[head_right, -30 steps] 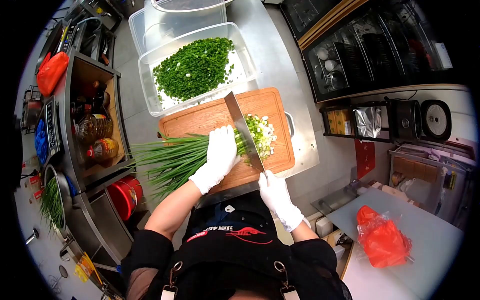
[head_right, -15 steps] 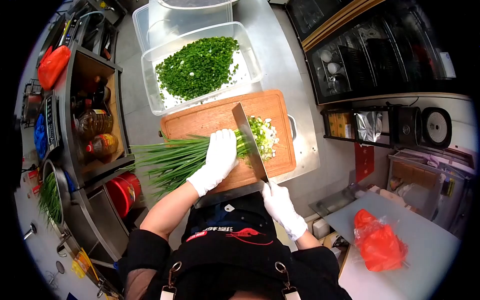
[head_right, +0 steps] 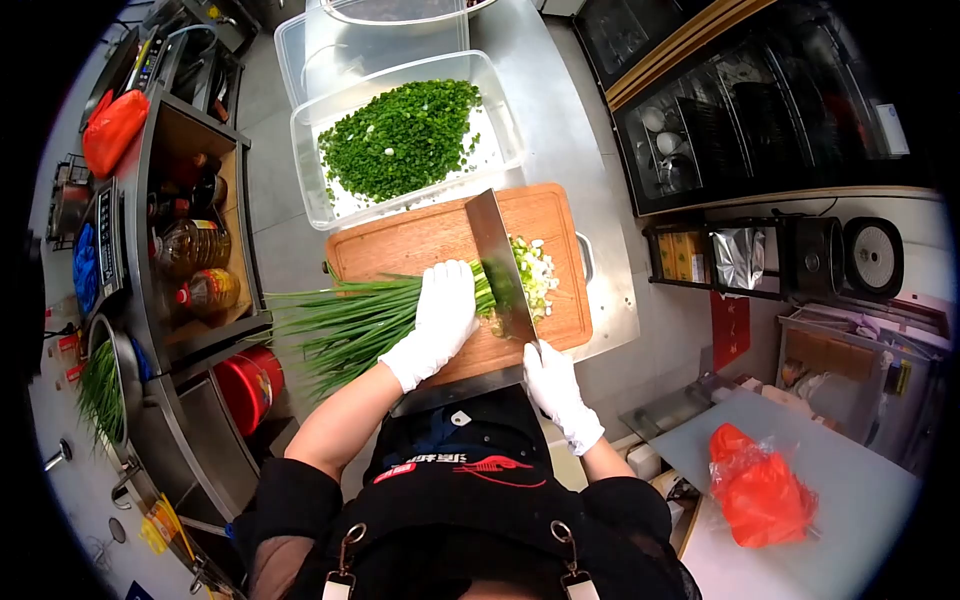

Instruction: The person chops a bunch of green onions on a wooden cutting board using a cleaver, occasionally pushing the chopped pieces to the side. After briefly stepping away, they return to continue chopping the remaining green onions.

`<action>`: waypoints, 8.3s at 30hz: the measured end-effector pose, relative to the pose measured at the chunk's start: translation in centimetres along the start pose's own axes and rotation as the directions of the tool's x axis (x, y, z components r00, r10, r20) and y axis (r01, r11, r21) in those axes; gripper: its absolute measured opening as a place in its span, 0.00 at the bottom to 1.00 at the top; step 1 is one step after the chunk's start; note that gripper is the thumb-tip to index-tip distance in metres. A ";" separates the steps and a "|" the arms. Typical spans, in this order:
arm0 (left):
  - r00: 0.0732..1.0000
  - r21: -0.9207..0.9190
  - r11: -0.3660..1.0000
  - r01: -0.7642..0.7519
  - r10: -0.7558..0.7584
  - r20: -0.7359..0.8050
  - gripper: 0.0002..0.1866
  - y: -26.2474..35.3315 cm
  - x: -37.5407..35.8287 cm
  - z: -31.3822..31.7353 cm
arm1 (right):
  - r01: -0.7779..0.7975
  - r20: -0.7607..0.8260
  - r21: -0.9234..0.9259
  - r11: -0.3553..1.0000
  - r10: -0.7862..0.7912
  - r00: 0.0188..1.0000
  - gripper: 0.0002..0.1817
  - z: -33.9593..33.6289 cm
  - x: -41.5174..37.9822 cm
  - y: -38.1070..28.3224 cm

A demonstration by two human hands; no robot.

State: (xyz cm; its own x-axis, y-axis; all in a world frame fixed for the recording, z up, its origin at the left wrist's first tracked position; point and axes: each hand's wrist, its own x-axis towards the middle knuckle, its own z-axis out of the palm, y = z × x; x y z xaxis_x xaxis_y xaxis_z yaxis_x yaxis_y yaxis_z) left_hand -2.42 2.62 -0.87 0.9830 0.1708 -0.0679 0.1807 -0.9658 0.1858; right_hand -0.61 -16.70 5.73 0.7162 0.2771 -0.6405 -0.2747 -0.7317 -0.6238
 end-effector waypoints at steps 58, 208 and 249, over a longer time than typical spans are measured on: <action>1.000 -0.002 1.000 0.025 -0.025 -0.006 0.29 0.1 0.0 0.1 | -0.060 0.024 0.201 0.978 0.056 0.998 0.16 0.7 0.9 -0.3; 0.996 0.015 0.997 0.076 -0.076 0.035 0.34 1.5 0.1 -0.5 | 0.139 -0.004 -0.219 0.966 -0.144 0.990 0.14 -1.6 -1.8 -0.2; 0.995 0.056 0.998 0.037 -0.031 -0.093 0.49 0.1 -1.7 -0.8 | 0.079 0.012 -0.235 0.969 -0.078 0.997 0.17 -0.4 -1.7 -0.3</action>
State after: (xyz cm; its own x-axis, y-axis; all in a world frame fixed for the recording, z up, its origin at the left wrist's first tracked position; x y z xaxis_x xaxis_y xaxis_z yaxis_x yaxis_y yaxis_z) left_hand -4.06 2.36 0.07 0.9757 0.2185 0.0178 0.2145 -0.9683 0.1280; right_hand -1.44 -17.25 7.15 0.7279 0.3408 -0.5950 -0.0588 -0.8335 -0.5494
